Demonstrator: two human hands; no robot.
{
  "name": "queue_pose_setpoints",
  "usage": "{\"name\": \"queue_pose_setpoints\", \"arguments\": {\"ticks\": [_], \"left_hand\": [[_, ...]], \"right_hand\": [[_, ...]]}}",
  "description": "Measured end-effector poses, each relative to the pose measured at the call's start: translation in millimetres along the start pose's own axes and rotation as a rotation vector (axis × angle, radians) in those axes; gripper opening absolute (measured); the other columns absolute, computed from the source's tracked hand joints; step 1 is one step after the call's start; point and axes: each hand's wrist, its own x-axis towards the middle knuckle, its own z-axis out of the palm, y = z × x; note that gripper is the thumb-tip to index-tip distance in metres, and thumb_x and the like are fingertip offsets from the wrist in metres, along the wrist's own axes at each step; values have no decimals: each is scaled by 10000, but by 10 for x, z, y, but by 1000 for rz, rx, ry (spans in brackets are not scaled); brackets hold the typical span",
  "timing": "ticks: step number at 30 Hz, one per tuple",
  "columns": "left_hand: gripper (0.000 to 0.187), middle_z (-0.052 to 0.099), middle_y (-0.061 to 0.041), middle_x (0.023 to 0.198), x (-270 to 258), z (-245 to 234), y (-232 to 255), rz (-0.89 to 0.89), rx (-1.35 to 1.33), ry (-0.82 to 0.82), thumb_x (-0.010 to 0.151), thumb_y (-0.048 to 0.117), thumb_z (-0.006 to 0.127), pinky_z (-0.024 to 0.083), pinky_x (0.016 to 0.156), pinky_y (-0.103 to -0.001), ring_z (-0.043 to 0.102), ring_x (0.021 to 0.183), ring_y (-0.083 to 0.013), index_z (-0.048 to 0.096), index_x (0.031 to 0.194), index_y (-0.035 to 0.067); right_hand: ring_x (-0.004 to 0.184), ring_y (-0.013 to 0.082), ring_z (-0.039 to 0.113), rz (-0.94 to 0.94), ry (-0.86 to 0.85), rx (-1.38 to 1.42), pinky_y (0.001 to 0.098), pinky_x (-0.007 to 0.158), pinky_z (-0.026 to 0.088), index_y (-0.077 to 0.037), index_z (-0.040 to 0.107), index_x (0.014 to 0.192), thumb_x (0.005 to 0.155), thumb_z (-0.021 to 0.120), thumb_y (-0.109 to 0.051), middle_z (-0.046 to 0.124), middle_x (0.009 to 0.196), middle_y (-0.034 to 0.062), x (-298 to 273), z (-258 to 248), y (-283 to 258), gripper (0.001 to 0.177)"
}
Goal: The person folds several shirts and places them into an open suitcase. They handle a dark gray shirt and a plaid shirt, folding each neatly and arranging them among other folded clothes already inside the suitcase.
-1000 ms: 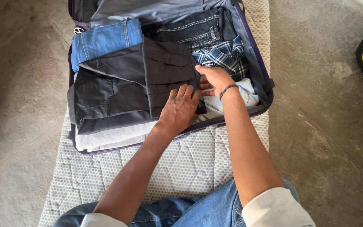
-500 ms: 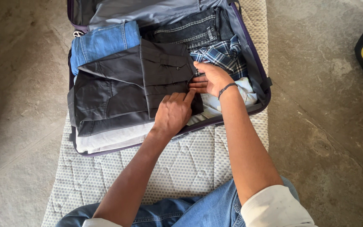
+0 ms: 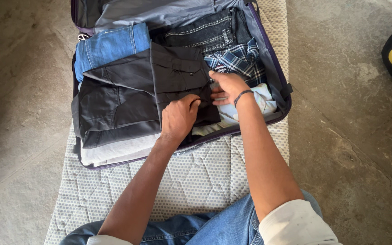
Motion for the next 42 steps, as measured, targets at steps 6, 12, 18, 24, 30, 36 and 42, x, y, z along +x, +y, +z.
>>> {"name": "queue_pose_setpoints", "arguments": {"ticks": [6, 12, 18, 24, 30, 36, 42], "left_hand": [[176, 752, -164, 869, 31, -23, -31, -79, -249, 234, 1002, 218, 635, 557, 668, -428, 738, 750, -345, 704, 1075, 73], [176, 710, -214, 830, -43, -60, -5, -22, -342, 220, 1032, 198, 609, 530, 642, -458, 706, 752, -388, 668, 1102, 48], [174, 741, -187, 894, -170, 17, 189, 69, -249, 242, 1022, 180, 598, 560, 663, -467, 722, 804, -383, 668, 1133, 65], [244, 713, -173, 1161, -169, -31, 245, 340, -121, 239, 1012, 238, 617, 476, 1025, -513, 660, 1152, -355, 656, 1125, 26], [584, 514, -236, 1473, 415, -136, 5, 146, 129, 335, 1031, 448, 553, 242, 1194, -592, 380, 1445, -413, 560, 1393, -10], [755, 386, -242, 1609, 859, 227, 291, 130, -66, 319, 1033, 545, 480, 198, 1222, -594, 315, 1512, -409, 365, 1557, 13], [737, 324, -245, 1662, 1115, 778, 1024, 110, -582, 347, 1067, 472, 433, 158, 1261, -566, 255, 1572, -393, 283, 1622, 11]], "right_hand": [[1109, 441, 693, 2, 16, 96, 590, 907, 609, 72, 443, 1392, 911, 632, -581, 598, 1281, 289, 4, 24, 15, 833], [1124, 450, 646, 46, -57, 321, 606, 927, 515, 15, 496, 1337, 910, 544, -674, 622, 1256, 284, 284, 113, 141, 812], [806, 246, 614, 25, -445, 746, 407, 748, 557, -110, 717, 1058, 900, 748, -629, 697, 934, 69, 491, 294, 360, 544], [860, 243, 662, -200, -399, 787, 366, 734, 562, -115, 719, 1148, 909, 754, -564, 731, 1059, 66, 74, 344, 237, 510], [1141, 285, 672, -412, -764, 902, 429, 1015, 540, -28, 634, 1368, 1053, 583, -555, 695, 1283, 138, -272, 436, 61, 616], [1295, 254, 612, -622, -577, 629, 409, 1125, 508, -23, 526, 1473, 945, 497, -711, 612, 1434, 124, -295, 301, -351, 867], [1257, 233, 659, -578, -206, 262, 358, 1072, 538, -31, 568, 1450, 797, 435, -856, 657, 1417, 113, -661, -456, -931, 1060]]}}
